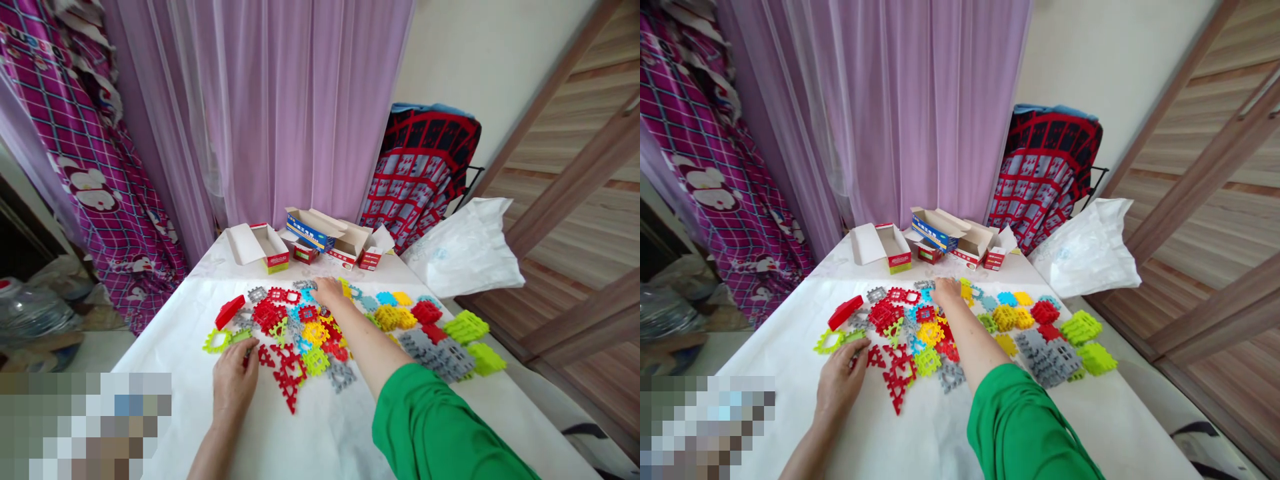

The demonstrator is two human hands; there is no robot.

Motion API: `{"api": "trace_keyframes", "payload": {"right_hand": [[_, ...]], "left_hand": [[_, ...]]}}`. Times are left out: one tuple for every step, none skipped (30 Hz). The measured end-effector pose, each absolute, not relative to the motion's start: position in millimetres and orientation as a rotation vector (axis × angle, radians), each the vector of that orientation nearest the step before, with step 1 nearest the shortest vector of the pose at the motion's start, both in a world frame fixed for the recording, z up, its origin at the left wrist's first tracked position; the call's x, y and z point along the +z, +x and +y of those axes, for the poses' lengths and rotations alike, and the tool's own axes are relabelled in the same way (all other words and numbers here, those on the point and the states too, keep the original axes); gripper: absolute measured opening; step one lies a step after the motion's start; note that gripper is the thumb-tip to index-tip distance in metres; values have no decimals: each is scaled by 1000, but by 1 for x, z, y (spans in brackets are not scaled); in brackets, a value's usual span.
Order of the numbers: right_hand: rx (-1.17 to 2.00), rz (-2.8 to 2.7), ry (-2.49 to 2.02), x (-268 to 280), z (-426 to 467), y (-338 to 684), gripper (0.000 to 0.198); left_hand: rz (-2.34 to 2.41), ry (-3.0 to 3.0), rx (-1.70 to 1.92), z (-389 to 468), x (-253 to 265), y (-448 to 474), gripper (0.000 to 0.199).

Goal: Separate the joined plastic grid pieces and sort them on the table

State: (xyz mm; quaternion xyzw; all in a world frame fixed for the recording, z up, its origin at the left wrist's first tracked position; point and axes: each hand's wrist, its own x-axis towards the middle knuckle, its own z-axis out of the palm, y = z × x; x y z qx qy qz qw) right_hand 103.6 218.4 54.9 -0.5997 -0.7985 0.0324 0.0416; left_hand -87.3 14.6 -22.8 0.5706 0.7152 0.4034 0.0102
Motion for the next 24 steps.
{"api": "trace_keyframes", "payload": {"right_hand": [[95,-2447,-1823,53,219,103,24],[85,-2444,-1808,53,219,104,22],[70,-2433,-1791,53,218,104,23],[53,-2415,-1776,54,217,106,25],[36,-2393,-1765,55,215,108,28],[16,-2369,-1760,57,212,110,30],[-1,-2337,-1754,59,208,114,33],[-5,-2296,-1746,60,203,118,34],[10,-2250,-1732,61,197,123,35],[50,-2207,-1711,61,190,128,35],[116,-2171,-1681,61,183,133,34],[202,-2147,-1643,59,174,139,33],[298,-2137,-1602,57,166,144,31],[388,-2139,-1565,54,157,149,30],[464,-2142,-1538,52,148,154,30],[516,-2143,-1528,49,139,158,29],[539,-2144,-1535,48,131,162,28],[529,-2146,-1555,47,122,165,27],[484,-2149,-1582,47,113,167,26],[407,-2148,-1610,48,105,169,26],[310,-2144,-1633,49,96,171,26],[211,-2140,-1644,51,87,173,26],[134,-2147,-1640,52,77,174,26],[95,-2171,-1616,52,69,175,26]], "left_hand": [[2233,1781,1261,15,-23,-87,29],[2236,1777,1262,15,-24,-87,28],[2240,1772,1261,15,-24,-87,28],[2244,1766,1261,15,-23,-87,28],[2244,1763,1261,15,-23,-87,28],[2240,1764,1260,15,-23,-87,28],[2234,1769,1259,15,-23,-86,28],[2227,1775,1257,15,-22,-86,28],[2223,1779,1254,15,-22,-86,28],[2222,1782,1250,15,-22,-86,28],[2227,1779,1245,15,-22,-86,28],[2235,1773,1240,15,-22,-86,28],[2244,1767,1232,15,-22,-86,28],[2251,1761,1222,15,-22,-85,29],[2255,1758,1212,15,-21,-85,29],[2257,1756,1202,15,-20,-85,29],[2258,1755,1192,15,-19,-85,30],[2258,1754,1185,15,-18,-84,30],[2258,1752,1181,14,-17,-84,30],[2256,1750,1177,14,-15,-84,30],[2254,1749,1174,13,-14,-83,30],[2251,1748,1174,13,-14,-83,30],[2251,1747,1173,13,-13,-82,30],[2252,1745,1172,12,-13,-82,29]]}}
